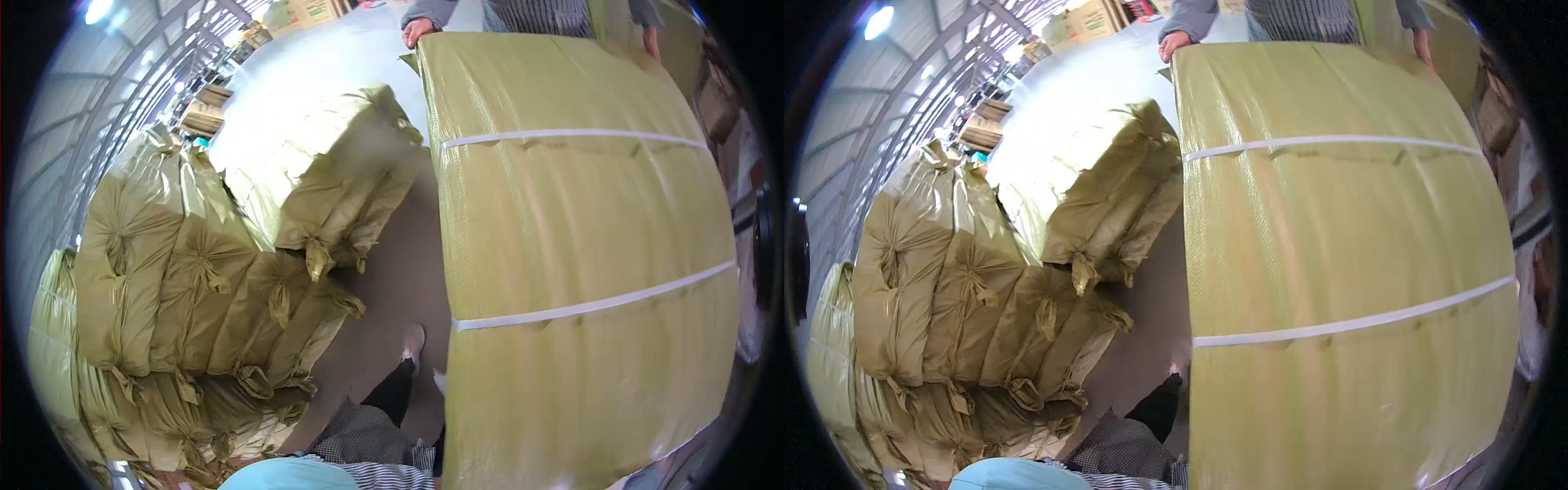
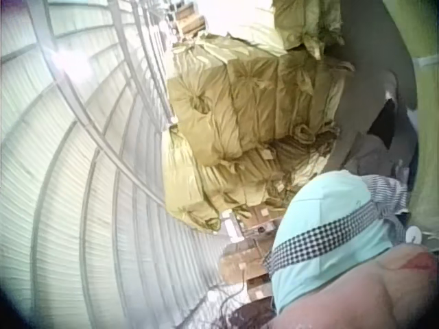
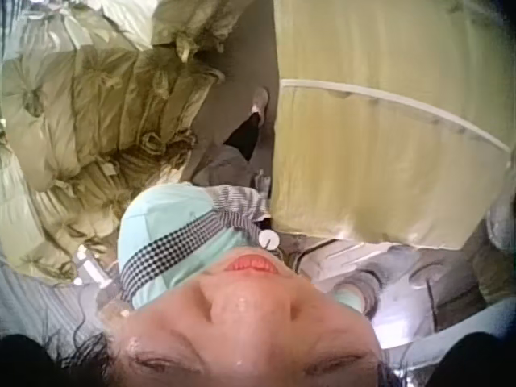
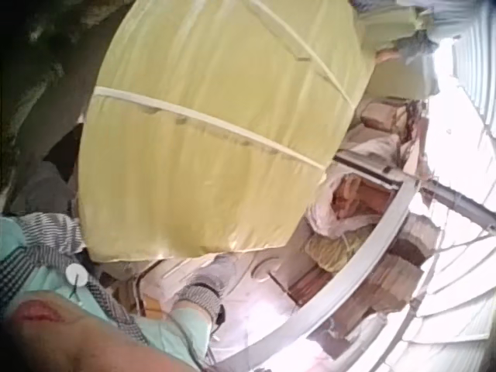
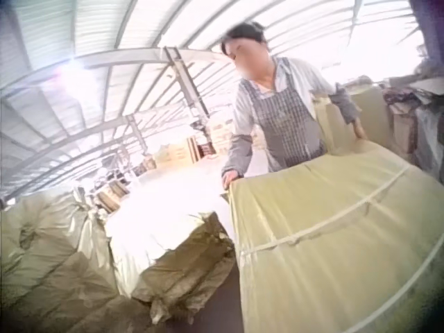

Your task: Operating a strapping machine to secure large green parcels with another worker in a warehouse.

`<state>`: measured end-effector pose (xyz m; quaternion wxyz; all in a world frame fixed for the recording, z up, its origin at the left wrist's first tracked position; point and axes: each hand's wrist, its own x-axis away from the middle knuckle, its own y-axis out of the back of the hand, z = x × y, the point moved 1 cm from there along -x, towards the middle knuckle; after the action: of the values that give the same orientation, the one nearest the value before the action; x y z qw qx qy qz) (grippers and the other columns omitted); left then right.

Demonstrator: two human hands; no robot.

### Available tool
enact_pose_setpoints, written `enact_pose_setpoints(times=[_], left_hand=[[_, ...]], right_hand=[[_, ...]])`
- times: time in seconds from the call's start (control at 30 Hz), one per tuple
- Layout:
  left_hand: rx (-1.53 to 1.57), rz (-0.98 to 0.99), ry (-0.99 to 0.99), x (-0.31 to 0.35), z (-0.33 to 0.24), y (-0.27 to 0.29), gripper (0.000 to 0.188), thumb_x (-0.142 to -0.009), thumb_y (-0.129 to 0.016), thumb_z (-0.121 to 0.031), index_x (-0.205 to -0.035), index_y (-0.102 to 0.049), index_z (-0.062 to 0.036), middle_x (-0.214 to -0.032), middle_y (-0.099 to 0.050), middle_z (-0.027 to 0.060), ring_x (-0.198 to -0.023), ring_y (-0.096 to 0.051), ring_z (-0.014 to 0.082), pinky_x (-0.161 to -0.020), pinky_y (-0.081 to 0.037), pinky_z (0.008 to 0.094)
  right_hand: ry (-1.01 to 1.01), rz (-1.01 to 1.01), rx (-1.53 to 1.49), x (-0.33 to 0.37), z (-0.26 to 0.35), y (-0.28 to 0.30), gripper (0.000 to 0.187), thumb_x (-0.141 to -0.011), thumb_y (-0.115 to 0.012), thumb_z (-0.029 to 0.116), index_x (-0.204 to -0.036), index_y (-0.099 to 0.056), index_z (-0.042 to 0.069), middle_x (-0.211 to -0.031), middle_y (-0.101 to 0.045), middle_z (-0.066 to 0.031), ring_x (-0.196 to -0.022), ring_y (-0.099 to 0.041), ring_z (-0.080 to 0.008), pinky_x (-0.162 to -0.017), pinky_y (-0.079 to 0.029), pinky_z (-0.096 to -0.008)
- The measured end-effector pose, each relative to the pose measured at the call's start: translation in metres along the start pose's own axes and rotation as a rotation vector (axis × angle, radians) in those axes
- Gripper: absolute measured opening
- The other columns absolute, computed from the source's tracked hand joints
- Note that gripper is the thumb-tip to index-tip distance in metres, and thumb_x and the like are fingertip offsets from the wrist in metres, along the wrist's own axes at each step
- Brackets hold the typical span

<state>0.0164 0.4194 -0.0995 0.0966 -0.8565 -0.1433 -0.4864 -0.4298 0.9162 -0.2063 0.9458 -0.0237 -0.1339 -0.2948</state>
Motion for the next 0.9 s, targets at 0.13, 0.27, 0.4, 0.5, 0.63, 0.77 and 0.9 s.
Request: enact_pose_setpoints(times=[0.13,0.27,0.4,0.5,0.63,0.77,0.9], left_hand=[[0.091,-0.021,-0.075,0.008,-0.046,0.054,0.046,-0.096,-0.046,-0.039,-0.125,-0.049,-0.0035,-0.111,-0.060,0.0098,-0.099,-0.057,0.0175,-0.086,-0.048,0.0320],[0.176,-0.045,-0.160,0.029,-0.102,0.136,0.045,-0.096,-0.046,-0.039,-0.124,-0.050,-0.0035,-0.111,-0.061,0.0097,-0.098,-0.057,0.0171,-0.086,-0.048,0.0316],[0.300,-0.164,-0.265,0.077,-0.157,0.247,0.044,-0.096,-0.046,-0.039,-0.123,-0.050,-0.0036,-0.110,-0.061,0.0095,-0.097,-0.057,0.0167,-0.085,-0.048,0.0313],[0.400,-0.240,-0.345,0.104,-0.195,0.319,0.044,-0.096,-0.046,-0.038,-0.122,-0.051,-0.0037,-0.110,-0.061,0.0094,-0.097,-0.057,0.0165,-0.085,-0.048,0.0311],[0.535,-0.273,-0.452,0.088,-0.256,0.395,0.043,-0.096,-0.045,-0.038,-0.122,-0.052,-0.0037,-0.109,-0.061,0.0093,-0.096,-0.057,0.0161,-0.084,-0.048,0.0308],[0.542,-0.435,-0.628,-0.004,-0.347,0.445,0.044,-0.097,-0.039,-0.044,-0.107,-0.057,-0.0051,-0.096,-0.063,0.0086,-0.081,-0.058,0.0147,-0.074,-0.049,0.0299],[1.029,-0.044,-0.645,-0.117,-0.439,0.519,0.054,-0.096,-0.026,-0.053,-0.088,-0.058,-0.0102,-0.069,-0.059,0.0073,-0.058,-0.054,0.0202,-0.048,-0.040,0.0332]], right_hand=[[-0.092,0.070,0.005,0.051,-0.012,-0.082,0.043,-0.095,-0.049,0.028,-0.129,-0.048,0.003,-0.120,-0.057,-0.0078,-0.109,-0.054,-0.0203,-0.092,-0.045,-0.0331],[-0.203,0.198,-0.036,0.122,-0.023,-0.194,0.043,-0.095,-0.049,0.028,-0.130,-0.047,0.003,-0.120,-0.057,-0.0083,-0.110,-0.054,-0.0207,-0.093,-0.045,-0.0334],[-0.346,0.438,-0.106,0.217,-0.032,-0.355,0.044,-0.095,-0.050,0.028,-0.130,-0.047,0.002,-0.121,-0.057,-0.0088,-0.111,-0.053,-0.0211,-0.094,-0.044,-0.0337],[-0.401,0.671,-0.195,0.289,-0.022,-0.490,0.044,-0.095,-0.050,0.028,-0.131,-0.046,0.002,-0.121,-0.057,-0.0092,-0.111,-0.053,-0.0214,-0.094,-0.044,-0.0339],[-0.313,1.157,-0.556,0.366,0.017,-0.704,0.045,-0.095,-0.051,0.027,-0.131,-0.046,0.002,-0.122,-0.057,-0.0097,-0.112,-0.053,-0.0217,-0.095,-0.044,-0.0342],[0.075,1.392,-0.270,0.534,0.179,-0.822,0.045,-0.091,-0.056,0.016,-0.134,-0.044,0.009,-0.129,-0.049,-0.0074,-0.113,-0.051,-0.0196,-0.098,-0.042,-0.0344],[0.284,1.652,0.187,0.613,0.211,-0.826,0.038,-0.088,-0.058,0.009,-0.125,-0.053,0.001,-0.113,-0.059,-0.0108,-0.102,-0.057,-0.0186,-0.085,-0.048,-0.0299]])
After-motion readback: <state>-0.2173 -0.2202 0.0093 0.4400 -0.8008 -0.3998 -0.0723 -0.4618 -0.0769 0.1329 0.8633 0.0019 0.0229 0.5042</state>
